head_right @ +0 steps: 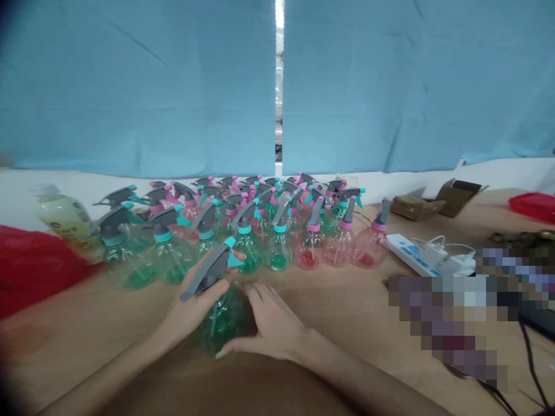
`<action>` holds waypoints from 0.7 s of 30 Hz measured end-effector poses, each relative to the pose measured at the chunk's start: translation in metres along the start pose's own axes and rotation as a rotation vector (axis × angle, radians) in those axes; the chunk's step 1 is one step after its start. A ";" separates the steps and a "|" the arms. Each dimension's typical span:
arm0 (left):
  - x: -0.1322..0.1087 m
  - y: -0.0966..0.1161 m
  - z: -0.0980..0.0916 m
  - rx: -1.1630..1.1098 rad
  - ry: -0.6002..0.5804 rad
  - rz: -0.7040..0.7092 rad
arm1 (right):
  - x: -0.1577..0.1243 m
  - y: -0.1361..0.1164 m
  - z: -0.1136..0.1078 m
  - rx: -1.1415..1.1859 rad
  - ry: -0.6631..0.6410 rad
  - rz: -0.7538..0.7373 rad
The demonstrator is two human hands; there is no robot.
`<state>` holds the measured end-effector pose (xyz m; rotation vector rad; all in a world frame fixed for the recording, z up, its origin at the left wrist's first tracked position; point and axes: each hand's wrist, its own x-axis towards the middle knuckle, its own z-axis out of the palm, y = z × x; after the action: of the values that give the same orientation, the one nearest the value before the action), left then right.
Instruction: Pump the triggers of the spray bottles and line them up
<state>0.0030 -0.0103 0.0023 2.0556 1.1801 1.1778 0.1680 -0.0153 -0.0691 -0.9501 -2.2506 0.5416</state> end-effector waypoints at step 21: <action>0.005 0.008 -0.001 0.074 0.000 -0.069 | -0.020 0.048 -0.015 -0.236 -0.042 0.028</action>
<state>0.0071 -0.0101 0.0111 2.0514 1.3022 1.1172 0.2123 0.0027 -0.0942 -1.0963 -2.3795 0.3143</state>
